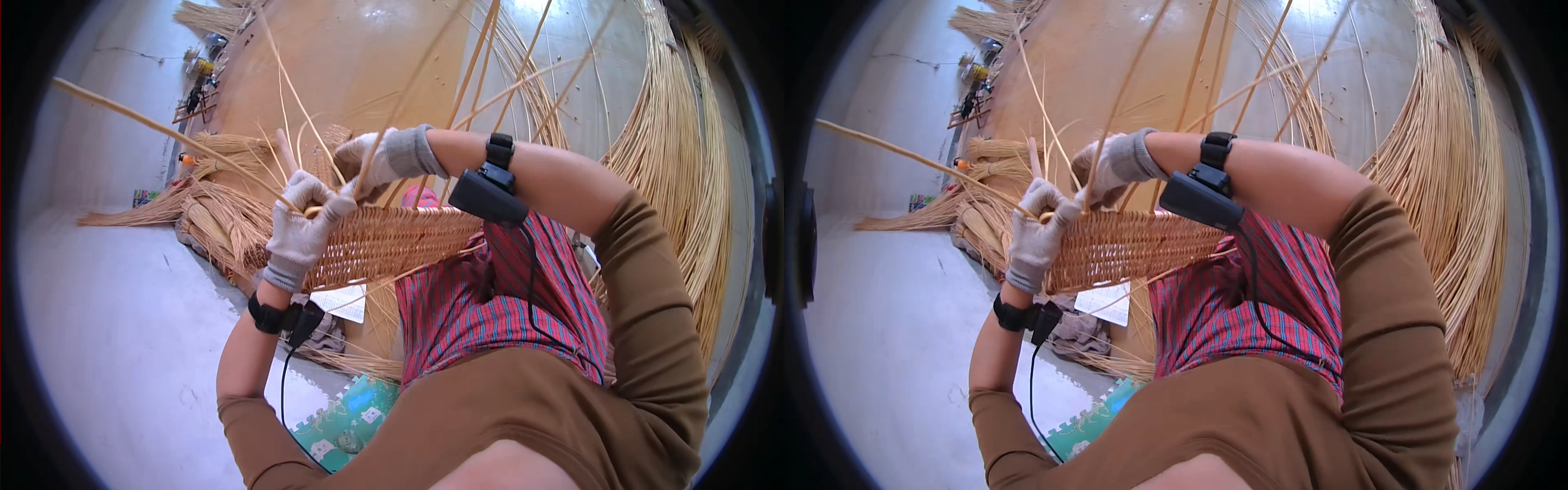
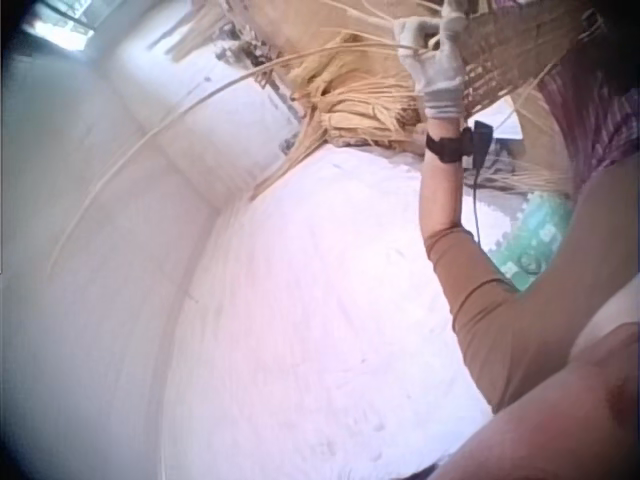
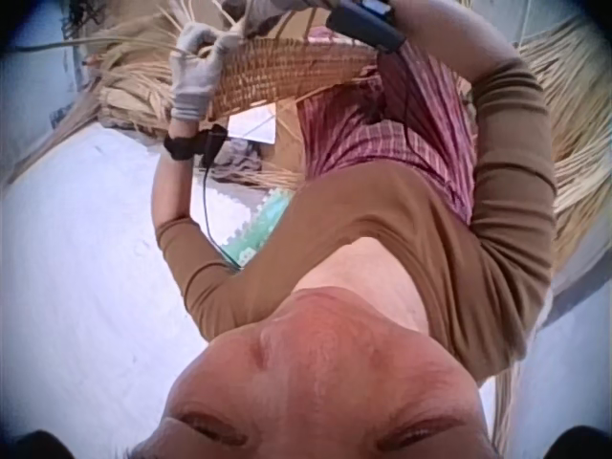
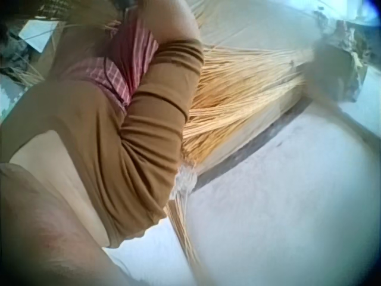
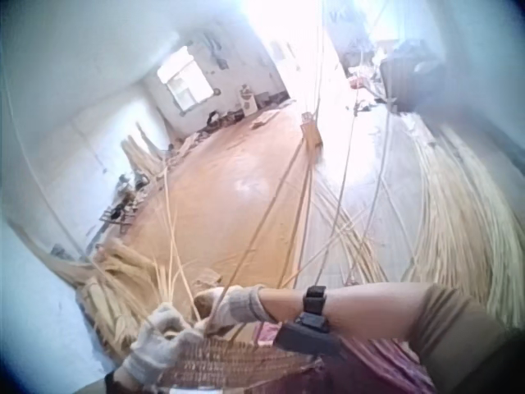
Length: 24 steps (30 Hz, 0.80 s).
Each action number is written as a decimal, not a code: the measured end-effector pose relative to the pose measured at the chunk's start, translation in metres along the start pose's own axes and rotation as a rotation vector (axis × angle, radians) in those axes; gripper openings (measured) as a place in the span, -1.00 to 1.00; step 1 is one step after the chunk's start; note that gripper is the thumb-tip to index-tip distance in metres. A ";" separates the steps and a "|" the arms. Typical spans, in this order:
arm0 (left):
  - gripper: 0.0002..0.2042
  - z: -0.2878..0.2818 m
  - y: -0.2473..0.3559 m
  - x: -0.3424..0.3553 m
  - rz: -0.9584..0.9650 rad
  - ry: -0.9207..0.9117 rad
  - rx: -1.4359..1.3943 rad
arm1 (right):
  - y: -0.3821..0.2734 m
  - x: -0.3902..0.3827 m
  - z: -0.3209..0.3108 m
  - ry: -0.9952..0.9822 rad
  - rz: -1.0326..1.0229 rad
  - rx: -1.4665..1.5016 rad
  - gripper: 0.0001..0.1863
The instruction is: Weaving a wicker basket using long thin reeds.
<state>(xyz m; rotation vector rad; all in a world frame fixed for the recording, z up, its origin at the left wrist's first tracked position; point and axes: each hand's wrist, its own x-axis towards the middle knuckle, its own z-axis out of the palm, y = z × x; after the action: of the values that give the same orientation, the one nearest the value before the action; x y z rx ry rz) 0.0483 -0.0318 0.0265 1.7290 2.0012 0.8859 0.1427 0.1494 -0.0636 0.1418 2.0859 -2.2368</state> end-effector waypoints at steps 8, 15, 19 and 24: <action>-0.65 0.000 -0.001 0.000 0.073 0.003 -0.010 | 0.010 0.012 0.001 -0.218 -0.071 0.069 -0.29; -0.60 -0.032 0.015 0.023 0.022 -0.446 0.040 | 0.001 0.005 0.002 -0.123 -0.181 -0.392 -0.48; -0.62 -0.030 0.008 0.022 -0.014 -0.423 0.023 | -0.045 -0.037 0.016 -0.018 0.101 -1.122 -0.44; -0.61 -0.029 -0.023 0.017 0.351 -0.243 0.198 | -0.137 -0.116 0.060 0.225 -0.243 -1.406 -0.69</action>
<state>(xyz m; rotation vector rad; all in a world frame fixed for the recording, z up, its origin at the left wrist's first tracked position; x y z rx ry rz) 0.0101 -0.0236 0.0352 2.2266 1.7044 0.5531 0.2404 0.0985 0.0906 0.0284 3.3052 -0.3651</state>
